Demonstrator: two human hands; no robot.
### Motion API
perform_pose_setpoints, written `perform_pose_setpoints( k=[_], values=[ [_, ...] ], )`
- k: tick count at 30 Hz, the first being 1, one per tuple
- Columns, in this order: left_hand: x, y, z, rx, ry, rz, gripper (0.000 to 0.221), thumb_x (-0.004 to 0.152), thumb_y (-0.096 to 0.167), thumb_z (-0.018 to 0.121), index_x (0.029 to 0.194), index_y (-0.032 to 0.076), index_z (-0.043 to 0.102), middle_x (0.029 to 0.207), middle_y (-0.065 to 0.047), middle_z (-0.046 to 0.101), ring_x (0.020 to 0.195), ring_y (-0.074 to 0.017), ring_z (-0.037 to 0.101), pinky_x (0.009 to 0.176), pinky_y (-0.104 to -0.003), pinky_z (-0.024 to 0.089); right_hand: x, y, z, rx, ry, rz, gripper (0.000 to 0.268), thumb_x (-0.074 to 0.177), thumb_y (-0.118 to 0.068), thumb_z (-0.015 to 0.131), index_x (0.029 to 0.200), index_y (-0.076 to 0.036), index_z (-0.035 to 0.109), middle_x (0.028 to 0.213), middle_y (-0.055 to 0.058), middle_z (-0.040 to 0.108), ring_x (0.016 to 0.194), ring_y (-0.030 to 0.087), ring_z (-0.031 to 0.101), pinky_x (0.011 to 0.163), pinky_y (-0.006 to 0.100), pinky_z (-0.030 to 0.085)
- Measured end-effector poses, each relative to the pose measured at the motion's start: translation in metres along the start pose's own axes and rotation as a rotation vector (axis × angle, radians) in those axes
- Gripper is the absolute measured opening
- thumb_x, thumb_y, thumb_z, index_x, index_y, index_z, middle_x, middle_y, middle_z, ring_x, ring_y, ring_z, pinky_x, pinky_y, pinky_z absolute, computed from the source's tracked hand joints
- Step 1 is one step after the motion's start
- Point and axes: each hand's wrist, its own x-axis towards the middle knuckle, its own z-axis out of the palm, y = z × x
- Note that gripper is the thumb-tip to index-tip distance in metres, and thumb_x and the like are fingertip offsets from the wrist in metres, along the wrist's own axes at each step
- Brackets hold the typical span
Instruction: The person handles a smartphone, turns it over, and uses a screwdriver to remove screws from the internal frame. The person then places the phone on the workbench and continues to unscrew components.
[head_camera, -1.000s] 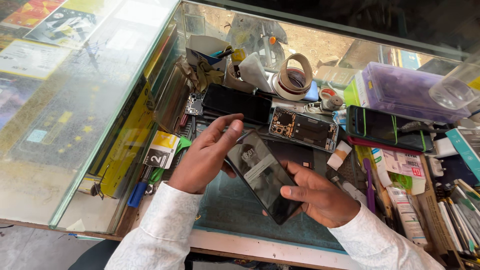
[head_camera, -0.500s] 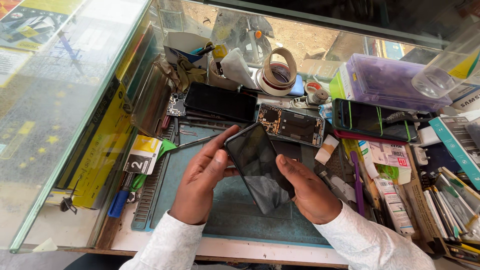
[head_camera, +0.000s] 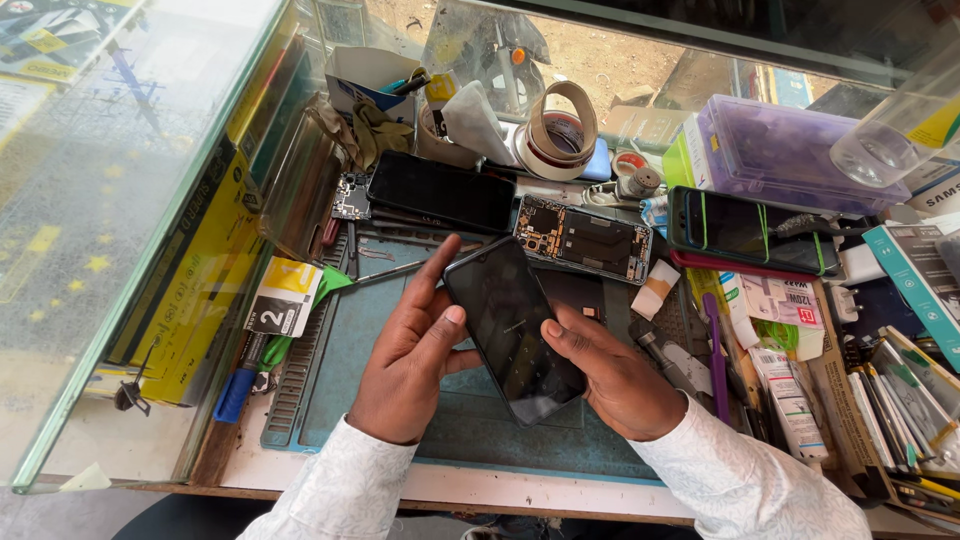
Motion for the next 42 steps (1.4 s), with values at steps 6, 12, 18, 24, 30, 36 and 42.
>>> perform_pose_setpoints(
  k=[6, 12, 18, 24, 30, 36, 42],
  values=[
    [0.002, -0.004, -0.003, -0.012, 0.052, 0.036, 0.064, 0.102, 0.012, 0.042, 0.164, 0.015, 0.023, 0.117, -0.008, 0.069, 0.102, -0.0162, 0.073, 0.076, -0.036, 0.067, -0.005, -0.013, 0.009, -0.136, 0.028, 0.149, 0.065, 0.096, -0.045, 0.046, 0.153, -0.015, 0.041, 0.122, 0.007, 0.068, 0.094, 0.013, 0.07, 0.051, 0.029, 0.06],
    [0.003, -0.006, -0.003, -0.012, 0.079, 0.057, 0.058, 0.103, 0.011, 0.041, 0.161, 0.012, 0.031, 0.115, -0.01, 0.068, 0.102, -0.0172, 0.074, 0.079, -0.037, 0.063, -0.006, -0.015, 0.01, -0.417, 0.102, 0.009, 0.061, 0.099, -0.045, 0.049, 0.148, -0.009, 0.052, 0.099, 0.004, 0.072, 0.072, 0.008, 0.067, 0.043, 0.023, 0.053],
    [0.001, -0.006, -0.004, 0.028, 0.123, 0.093, 0.051, 0.103, 0.007, 0.039, 0.154, 0.01, 0.04, 0.124, -0.009, 0.067, 0.103, -0.016, 0.074, 0.078, -0.035, 0.063, -0.007, -0.012, 0.01, -0.741, 0.182, -0.359, 0.042, 0.106, -0.028, 0.055, 0.141, -0.005, 0.055, 0.093, 0.004, 0.073, 0.075, 0.007, 0.07, 0.064, 0.019, 0.054],
    [0.001, -0.005, -0.006, 0.086, 0.173, 0.117, 0.049, 0.103, 0.006, 0.039, 0.152, 0.011, 0.044, 0.123, -0.009, 0.066, 0.101, -0.0143, 0.073, 0.073, -0.03, 0.067, -0.008, -0.014, 0.006, -0.907, 0.354, -0.551, 0.031, 0.104, -0.022, 0.057, 0.129, -0.005, 0.065, 0.095, 0.004, 0.072, 0.073, 0.007, 0.063, 0.056, 0.022, 0.051],
    [0.002, -0.005, -0.008, 0.098, 0.187, 0.123, 0.048, 0.103, 0.007, 0.039, 0.151, 0.011, 0.044, 0.121, -0.007, 0.067, 0.1, -0.0133, 0.074, 0.073, -0.029, 0.067, -0.013, -0.013, 0.006, -0.935, 0.272, -0.502, 0.022, 0.101, -0.018, 0.063, 0.117, -0.007, 0.074, 0.067, 0.003, 0.06, 0.055, 0.009, 0.048, 0.05, 0.026, 0.039],
    [0.002, -0.008, -0.008, 0.083, 0.184, 0.132, 0.048, 0.104, 0.007, 0.039, 0.151, 0.009, 0.044, 0.119, -0.007, 0.068, 0.099, -0.0131, 0.073, 0.075, -0.03, 0.067, -0.014, -0.013, 0.011, -1.031, 0.153, -0.549, 0.019, 0.097, -0.012, 0.064, 0.113, -0.011, 0.074, 0.072, 0.0, 0.071, 0.05, 0.006, 0.058, 0.045, 0.027, 0.045],
    [0.001, -0.009, -0.007, 0.072, 0.193, 0.13, 0.048, 0.104, 0.007, 0.039, 0.152, 0.009, 0.044, 0.117, -0.007, 0.068, 0.099, -0.0127, 0.073, 0.076, -0.03, 0.067, -0.012, -0.019, 0.016, -1.15, 0.06, -0.572, 0.027, 0.094, -0.011, 0.065, 0.119, -0.013, 0.074, 0.071, 0.003, 0.071, 0.052, 0.015, 0.066, 0.049, 0.032, 0.05]
  ],
)
